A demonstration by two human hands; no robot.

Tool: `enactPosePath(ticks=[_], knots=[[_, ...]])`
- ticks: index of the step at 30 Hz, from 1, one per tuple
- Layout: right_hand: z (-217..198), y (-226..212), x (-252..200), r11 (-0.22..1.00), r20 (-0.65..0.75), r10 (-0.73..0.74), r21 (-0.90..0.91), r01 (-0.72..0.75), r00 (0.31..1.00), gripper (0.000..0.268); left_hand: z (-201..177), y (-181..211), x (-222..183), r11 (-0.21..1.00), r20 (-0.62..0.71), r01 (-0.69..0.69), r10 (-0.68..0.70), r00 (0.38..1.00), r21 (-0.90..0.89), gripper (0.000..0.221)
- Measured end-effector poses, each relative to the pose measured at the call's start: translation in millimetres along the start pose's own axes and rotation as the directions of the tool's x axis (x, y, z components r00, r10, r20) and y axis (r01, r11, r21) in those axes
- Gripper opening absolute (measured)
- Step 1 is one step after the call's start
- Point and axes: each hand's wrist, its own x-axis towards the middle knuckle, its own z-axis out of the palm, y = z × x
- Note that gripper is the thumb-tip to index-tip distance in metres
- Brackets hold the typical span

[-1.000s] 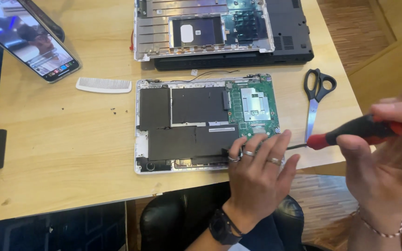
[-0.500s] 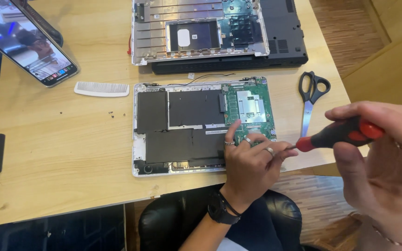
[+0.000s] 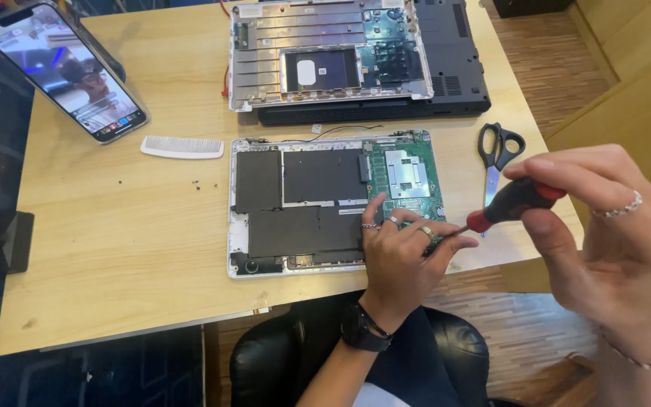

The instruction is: Disassembling a laptop computer by removing screws and internal components like the motherboard.

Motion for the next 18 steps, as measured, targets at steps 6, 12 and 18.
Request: enactPosePath(ticks=[6, 12, 18], knots=[[-4.2, 10.4, 0.2, 0.992, -0.072, -0.111, -0.075, 0.105, 0.991, 0.036, -9.8, -7.8, -0.5, 0.986, 0.151, 0.048, -0.024, 0.988, -0.159, 0.011], [-24.9, -10.9, 17.3, 0.991, 0.133, -0.112, -0.059, 0.12, 0.985, 0.028, -8.2, -14.7, -2.2, 0.983, 0.196, 0.082, -0.049, 0.979, -0.167, 0.009], [-34.8, -5.9, 17.9, 0.773, 0.312, -0.095, -0.576, 0.268, 0.945, 0.047, -7.0, -8.5, -1.6, 0.991, 0.173, 0.085, -0.067, 0.983, -0.099, 0.007]])
